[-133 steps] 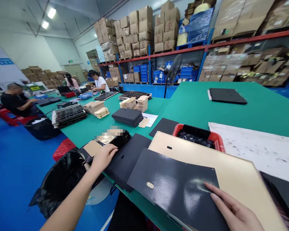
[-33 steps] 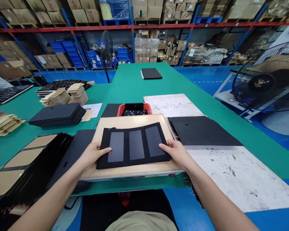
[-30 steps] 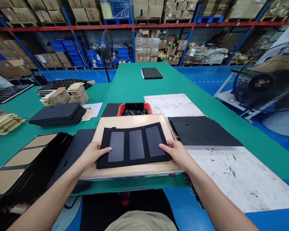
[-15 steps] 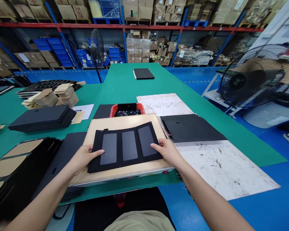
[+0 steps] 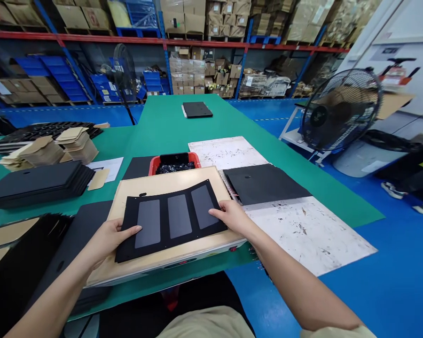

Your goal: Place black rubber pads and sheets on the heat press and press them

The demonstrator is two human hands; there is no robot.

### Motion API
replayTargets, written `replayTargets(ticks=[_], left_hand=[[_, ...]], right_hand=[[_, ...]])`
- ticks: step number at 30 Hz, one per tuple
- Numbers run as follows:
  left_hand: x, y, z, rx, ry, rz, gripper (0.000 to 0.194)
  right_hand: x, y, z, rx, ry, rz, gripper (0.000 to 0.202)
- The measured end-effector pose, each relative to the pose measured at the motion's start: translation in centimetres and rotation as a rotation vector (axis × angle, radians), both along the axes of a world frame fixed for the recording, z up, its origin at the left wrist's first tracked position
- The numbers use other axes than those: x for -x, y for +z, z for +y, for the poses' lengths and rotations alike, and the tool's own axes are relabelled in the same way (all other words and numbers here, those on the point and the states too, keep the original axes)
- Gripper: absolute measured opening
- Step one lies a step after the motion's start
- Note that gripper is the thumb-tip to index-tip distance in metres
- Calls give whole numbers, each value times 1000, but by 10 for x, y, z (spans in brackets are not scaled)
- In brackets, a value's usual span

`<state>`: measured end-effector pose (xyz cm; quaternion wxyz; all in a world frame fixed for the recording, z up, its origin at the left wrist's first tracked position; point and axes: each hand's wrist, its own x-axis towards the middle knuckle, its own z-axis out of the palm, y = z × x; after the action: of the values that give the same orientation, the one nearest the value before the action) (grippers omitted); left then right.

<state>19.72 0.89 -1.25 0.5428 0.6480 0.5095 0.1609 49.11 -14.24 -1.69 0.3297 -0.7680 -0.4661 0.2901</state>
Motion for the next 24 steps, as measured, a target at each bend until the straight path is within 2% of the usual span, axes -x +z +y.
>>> replayTargets(ticks=[3, 6, 8, 13, 19, 21, 24], left_hand=[[-1, 3, -1, -9, 7, 29, 44], [-2, 6, -1, -6, 15, 56, 42], [-1, 5, 0, 8, 12, 58, 44], [2, 0, 4, 1, -26, 69, 50], [1, 1, 3, 13, -43, 88, 53], [0, 1, 4, -58, -64, 148, 49], [4, -1, 9, -301, -98, 340, 40]], right_hand=[[-7, 12, 2, 76, 103, 82, 39], [-16, 17, 4, 188, 147, 45, 32], [-20, 15, 6, 230, 129, -17, 26], [-23, 6, 7, 217, 94, -196, 18], [-17, 9, 7, 276, 57, -360, 11], [-15, 9, 7, 305, 48, -395, 10], [-14, 9, 8, 339, 43, -432, 10]])
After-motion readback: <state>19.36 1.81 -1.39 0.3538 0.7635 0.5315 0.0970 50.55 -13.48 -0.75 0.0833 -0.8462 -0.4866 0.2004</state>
